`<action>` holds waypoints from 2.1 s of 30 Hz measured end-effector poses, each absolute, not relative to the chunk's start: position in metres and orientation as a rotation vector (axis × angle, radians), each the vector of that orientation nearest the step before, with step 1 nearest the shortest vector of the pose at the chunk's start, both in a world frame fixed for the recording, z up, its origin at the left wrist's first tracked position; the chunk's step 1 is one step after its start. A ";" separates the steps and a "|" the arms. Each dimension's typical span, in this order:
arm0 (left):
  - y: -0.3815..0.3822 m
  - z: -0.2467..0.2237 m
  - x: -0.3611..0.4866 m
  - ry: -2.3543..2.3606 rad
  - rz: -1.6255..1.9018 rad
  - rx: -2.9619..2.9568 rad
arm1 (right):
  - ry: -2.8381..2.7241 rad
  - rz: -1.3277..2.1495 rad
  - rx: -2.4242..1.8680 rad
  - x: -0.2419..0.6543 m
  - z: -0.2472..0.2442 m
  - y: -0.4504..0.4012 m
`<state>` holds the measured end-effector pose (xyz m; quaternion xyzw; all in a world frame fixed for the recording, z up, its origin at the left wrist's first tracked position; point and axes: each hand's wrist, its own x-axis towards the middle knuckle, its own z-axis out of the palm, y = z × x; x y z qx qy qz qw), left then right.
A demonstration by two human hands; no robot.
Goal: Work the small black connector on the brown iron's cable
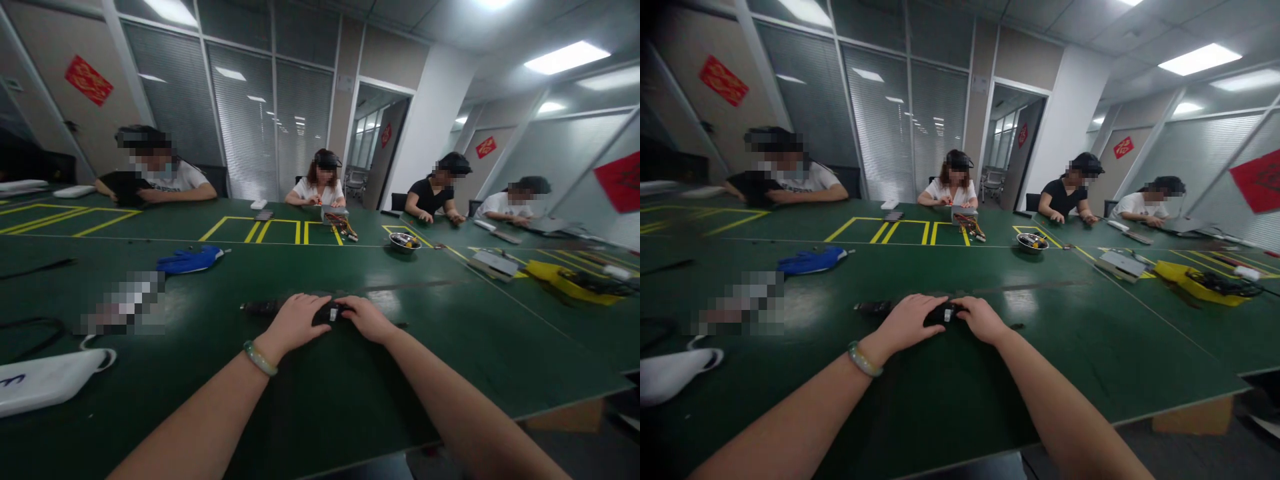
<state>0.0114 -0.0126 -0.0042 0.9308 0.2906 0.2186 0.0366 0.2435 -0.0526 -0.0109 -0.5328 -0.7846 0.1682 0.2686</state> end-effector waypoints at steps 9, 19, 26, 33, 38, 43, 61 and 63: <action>0.000 -0.006 0.002 1.093 0.643 2.844 | -1.950 0.211 -1.850 0.235 0.008 -0.053; 0.000 -0.005 0.006 1.081 0.610 2.834 | -1.825 0.323 -2.734 0.288 0.027 -0.075; -0.006 -0.004 0.014 0.975 0.631 2.842 | -1.842 0.298 -2.700 0.274 0.030 -0.081; -0.010 -0.003 0.021 0.936 0.581 2.907 | -1.803 0.289 -2.667 0.259 0.037 -0.085; -0.015 0.000 0.023 0.943 0.533 2.955 | -1.767 0.338 -2.591 0.258 0.034 -0.082; -0.019 0.001 0.024 0.926 0.503 2.982 | -1.812 0.364 -2.504 0.258 0.024 -0.076; -0.014 -0.005 0.025 0.947 0.547 2.906 | -1.807 0.697 -1.650 0.252 0.003 -0.059; -0.014 -0.004 0.025 0.946 0.555 2.901 | -1.877 0.814 -1.562 0.248 0.002 -0.061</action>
